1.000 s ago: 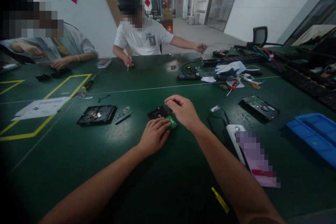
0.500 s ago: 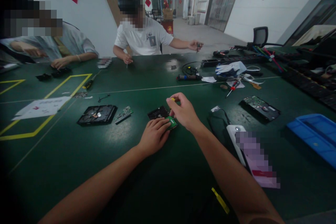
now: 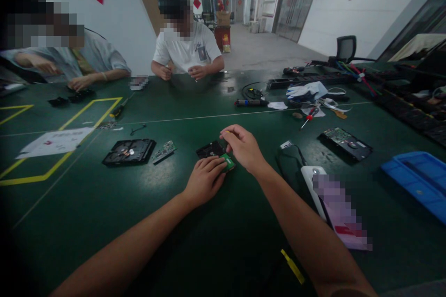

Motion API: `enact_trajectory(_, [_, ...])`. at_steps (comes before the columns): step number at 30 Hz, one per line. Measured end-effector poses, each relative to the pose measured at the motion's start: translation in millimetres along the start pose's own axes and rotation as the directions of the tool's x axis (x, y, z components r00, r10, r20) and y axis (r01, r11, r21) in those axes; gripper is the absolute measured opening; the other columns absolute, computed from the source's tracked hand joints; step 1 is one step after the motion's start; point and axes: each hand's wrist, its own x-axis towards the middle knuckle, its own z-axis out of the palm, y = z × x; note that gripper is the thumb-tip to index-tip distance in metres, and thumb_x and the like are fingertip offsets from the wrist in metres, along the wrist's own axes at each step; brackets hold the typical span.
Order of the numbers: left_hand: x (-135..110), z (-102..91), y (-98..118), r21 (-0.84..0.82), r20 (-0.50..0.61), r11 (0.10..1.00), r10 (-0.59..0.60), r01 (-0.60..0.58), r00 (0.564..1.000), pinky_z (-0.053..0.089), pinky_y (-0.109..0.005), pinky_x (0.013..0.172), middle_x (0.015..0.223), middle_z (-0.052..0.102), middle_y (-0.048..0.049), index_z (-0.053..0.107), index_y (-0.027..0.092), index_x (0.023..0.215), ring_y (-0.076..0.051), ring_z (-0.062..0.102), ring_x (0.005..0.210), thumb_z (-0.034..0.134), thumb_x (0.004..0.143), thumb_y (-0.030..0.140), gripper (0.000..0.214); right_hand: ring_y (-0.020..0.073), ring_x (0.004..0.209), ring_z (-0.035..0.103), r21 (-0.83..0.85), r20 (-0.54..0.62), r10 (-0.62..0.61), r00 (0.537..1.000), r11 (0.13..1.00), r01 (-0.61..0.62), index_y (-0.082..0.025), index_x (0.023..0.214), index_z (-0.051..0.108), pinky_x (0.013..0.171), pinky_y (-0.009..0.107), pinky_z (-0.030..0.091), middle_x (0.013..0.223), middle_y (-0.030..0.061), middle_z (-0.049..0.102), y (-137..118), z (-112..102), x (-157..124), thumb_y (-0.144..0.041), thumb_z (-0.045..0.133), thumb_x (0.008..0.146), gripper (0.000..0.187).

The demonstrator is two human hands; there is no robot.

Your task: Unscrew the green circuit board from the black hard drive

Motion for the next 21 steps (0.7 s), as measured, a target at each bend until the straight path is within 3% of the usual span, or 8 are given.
enact_trajectory(5, [-0.1,-0.3,-0.1,0.001,0.004,1.0,0.006,-0.006,1.0,0.043,-0.053,0.111,0.14,0.067,-0.0068,0.063,0.026,0.137,-0.03,0.055,0.134,0.053,0.102,0.032,0.036,0.0133,0.059,0.047,-0.044,0.06,0.026,0.998,0.999,-0.023,-0.024,0.105,0.076,0.051,0.027,0.031,0.068,-0.0009,0.056,2.5,-2.6,2.5,-0.037,0.057,0.095,0.025])
enact_trajectory(12, [0.2,0.4,0.0,0.007,-0.003,1.0,-0.001,0.001,1.0,0.043,-0.052,0.111,0.14,0.067,-0.0068,0.064,0.026,0.136,-0.03,0.055,0.134,0.054,0.102,0.032,0.036,0.0124,0.064,0.053,-0.032,0.047,-0.007,0.999,0.999,0.008,-0.022,0.111,0.072,0.054,0.028,0.036,0.106,0.0058,0.074,-2.2,-1.0,-1.0,-0.034,0.06,0.092,0.026])
enact_trajectory(16, [0.3,-0.8,0.2,0.007,-0.001,1.0,0.005,-0.005,1.0,0.043,-0.052,0.111,0.14,0.066,-0.0066,0.064,0.026,0.135,-0.03,0.055,0.134,0.054,0.102,0.032,0.035,0.013,0.066,0.053,-0.059,0.058,-0.008,0.998,0.998,0.011,-0.021,0.103,0.074,0.054,0.028,0.037,0.104,0.0062,0.074,-3.4,-1.2,-1.1,-0.034,0.059,0.092,0.022])
enact_trajectory(21, [0.3,-1.7,1.2,0.004,-0.011,1.0,0.003,-0.003,1.0,0.043,-0.052,0.111,0.14,0.067,-0.0064,0.064,0.025,0.135,-0.029,0.055,0.133,0.054,0.102,0.032,0.035,0.0124,0.065,0.053,-0.069,0.038,-0.011,0.999,0.998,0.013,-0.02,0.098,0.069,0.053,0.027,0.037,0.085,0.0015,0.067,-0.1,-0.3,0.1,-0.038,0.064,0.092,0.02])
